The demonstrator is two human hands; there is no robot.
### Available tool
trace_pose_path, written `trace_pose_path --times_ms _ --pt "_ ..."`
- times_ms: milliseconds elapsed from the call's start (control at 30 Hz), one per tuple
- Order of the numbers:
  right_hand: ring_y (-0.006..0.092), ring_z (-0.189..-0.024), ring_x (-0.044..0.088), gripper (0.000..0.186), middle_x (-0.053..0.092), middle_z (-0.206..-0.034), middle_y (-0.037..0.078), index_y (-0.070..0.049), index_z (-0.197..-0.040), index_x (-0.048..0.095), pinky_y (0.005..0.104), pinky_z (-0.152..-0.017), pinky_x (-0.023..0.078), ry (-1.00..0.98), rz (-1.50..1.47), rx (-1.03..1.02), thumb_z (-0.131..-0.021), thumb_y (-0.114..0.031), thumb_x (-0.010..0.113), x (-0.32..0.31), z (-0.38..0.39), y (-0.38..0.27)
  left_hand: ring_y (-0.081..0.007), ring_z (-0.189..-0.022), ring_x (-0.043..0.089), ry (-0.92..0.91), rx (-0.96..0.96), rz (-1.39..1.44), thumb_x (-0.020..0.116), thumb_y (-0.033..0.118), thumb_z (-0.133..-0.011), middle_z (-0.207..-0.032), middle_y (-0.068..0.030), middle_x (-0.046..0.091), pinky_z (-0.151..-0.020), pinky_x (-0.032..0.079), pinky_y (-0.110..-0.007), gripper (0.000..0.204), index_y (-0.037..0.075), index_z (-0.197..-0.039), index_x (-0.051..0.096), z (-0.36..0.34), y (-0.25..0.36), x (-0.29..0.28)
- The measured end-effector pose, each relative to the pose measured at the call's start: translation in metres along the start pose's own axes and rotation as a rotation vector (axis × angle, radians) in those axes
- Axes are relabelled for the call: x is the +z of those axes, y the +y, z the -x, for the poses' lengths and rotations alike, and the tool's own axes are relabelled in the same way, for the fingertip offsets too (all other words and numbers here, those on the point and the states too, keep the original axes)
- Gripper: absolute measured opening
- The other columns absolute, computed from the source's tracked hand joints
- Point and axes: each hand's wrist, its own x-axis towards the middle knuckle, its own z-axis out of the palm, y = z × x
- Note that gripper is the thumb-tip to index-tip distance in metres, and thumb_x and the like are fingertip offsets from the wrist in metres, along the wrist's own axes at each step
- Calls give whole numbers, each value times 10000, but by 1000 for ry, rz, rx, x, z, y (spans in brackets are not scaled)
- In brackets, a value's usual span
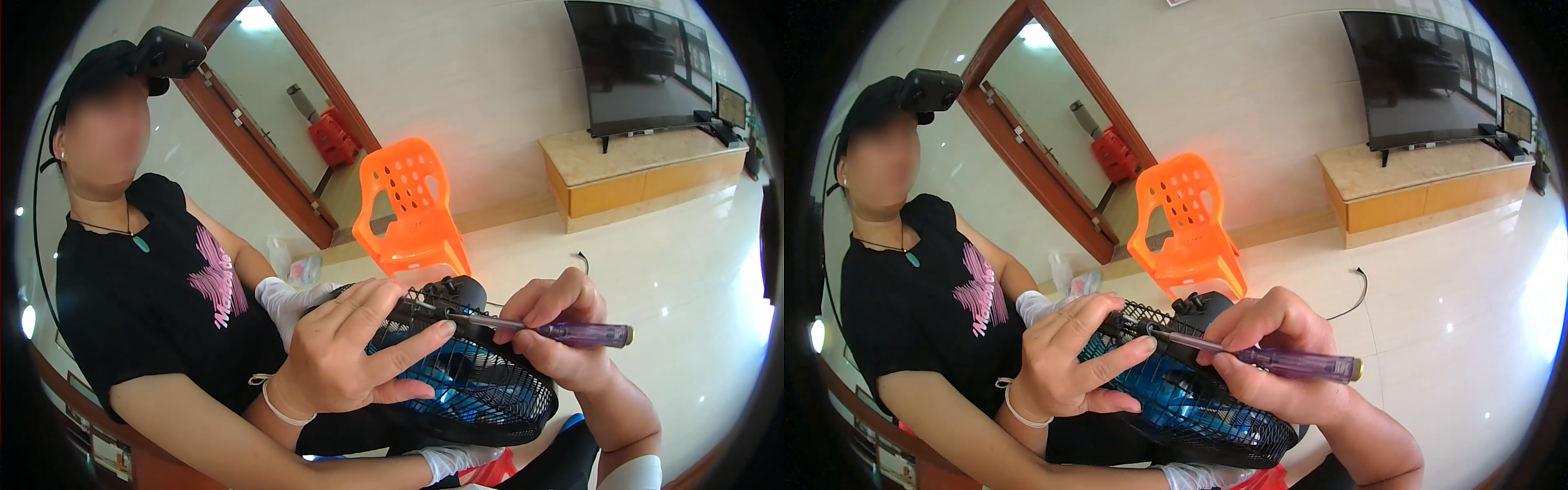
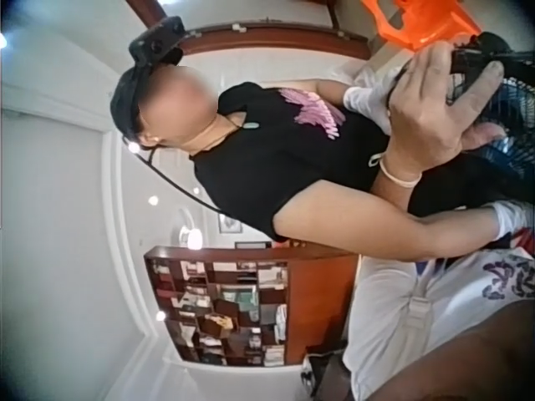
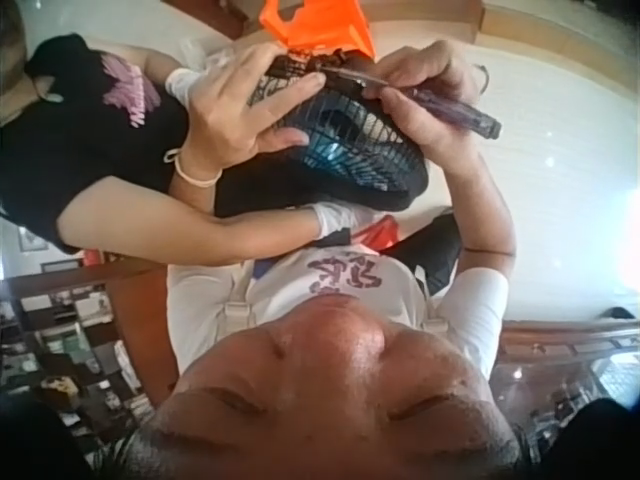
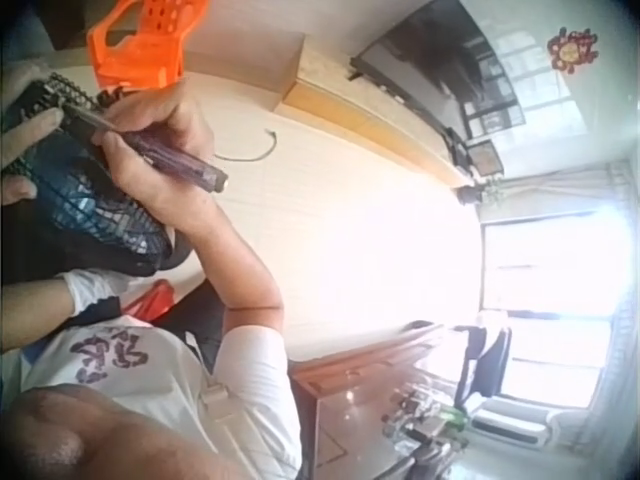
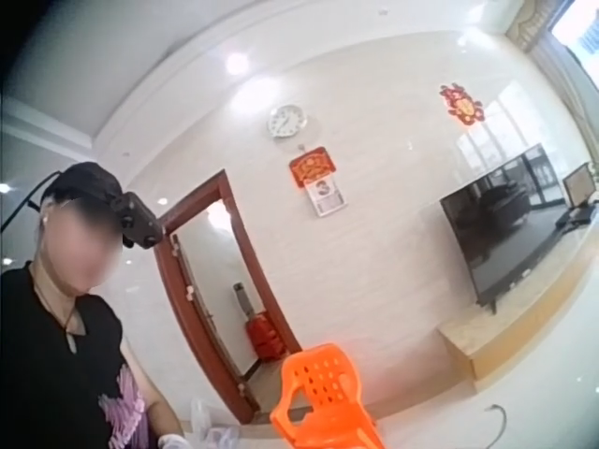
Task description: Repairing or reassembling the cage of an electric floor fan.
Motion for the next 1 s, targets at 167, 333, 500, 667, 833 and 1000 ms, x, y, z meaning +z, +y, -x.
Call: trace_pose_path --times_ms 167,333,500,667,833,1000 --pt "174 -815 643 203 655 -902 179 -35 -931 486 297 -741 518 -59 59 -38 -839 46 648 -5 -1 1 -327 -866 637 2 -1 -3 619 576 -797 -1033 -201 584 -719 537 -376 522 178 -1125 697 0 0 0" --pt "180 -795 638 220 653 -879 185 -43 -912 456 289 -710 511 -30 -55 -24 -834 48 640 -7 -6 10 -325 -861 636 3 5 0 611 579 -801 -1029 -200 581 -716 534 -379 520 179 -1122 701 -2 -3 1" --pt "171 -737 614 234 651 -852 196 -55 -902 431 270 -648 493 13 -169 97 -831 42 633 -9 -10 9 -325 -856 636 9 11 32 598 585 -810 -1024 -205 576 -715 533 -381 520 182 -1121 705 -2 -5 3" --pt "162 -697 592 222 652 -847 205 -61 -904 430 258 -611 482 29 -192 127 -842 25 625 -8 -10 11 -336 -862 635 14 7 23 585 594 -815 -1029 -211 573 -719 534 -387 528 185 -1128 703 0 -4 4" --pt "190 -721 619 224 646 -859 207 -56 -917 435 284 -637 500 -7 -160 73 -843 31 628 -4 -9 11 -320 -911 632 19 -13 57 582 556 -822 -1115 -201 573 -761 531 -366 504 197 -1160 690 1 0 1" --pt "203 -756 638 225 639 -865 210 -44 -928 439 315 -673 518 -57 -10 -61 -845 41 630 0 -7 11 -299 -956 627 20 -44 64 590 512 -819 -1178 -197 575 -794 526 -338 485 207 -1185 677 2 3 0"
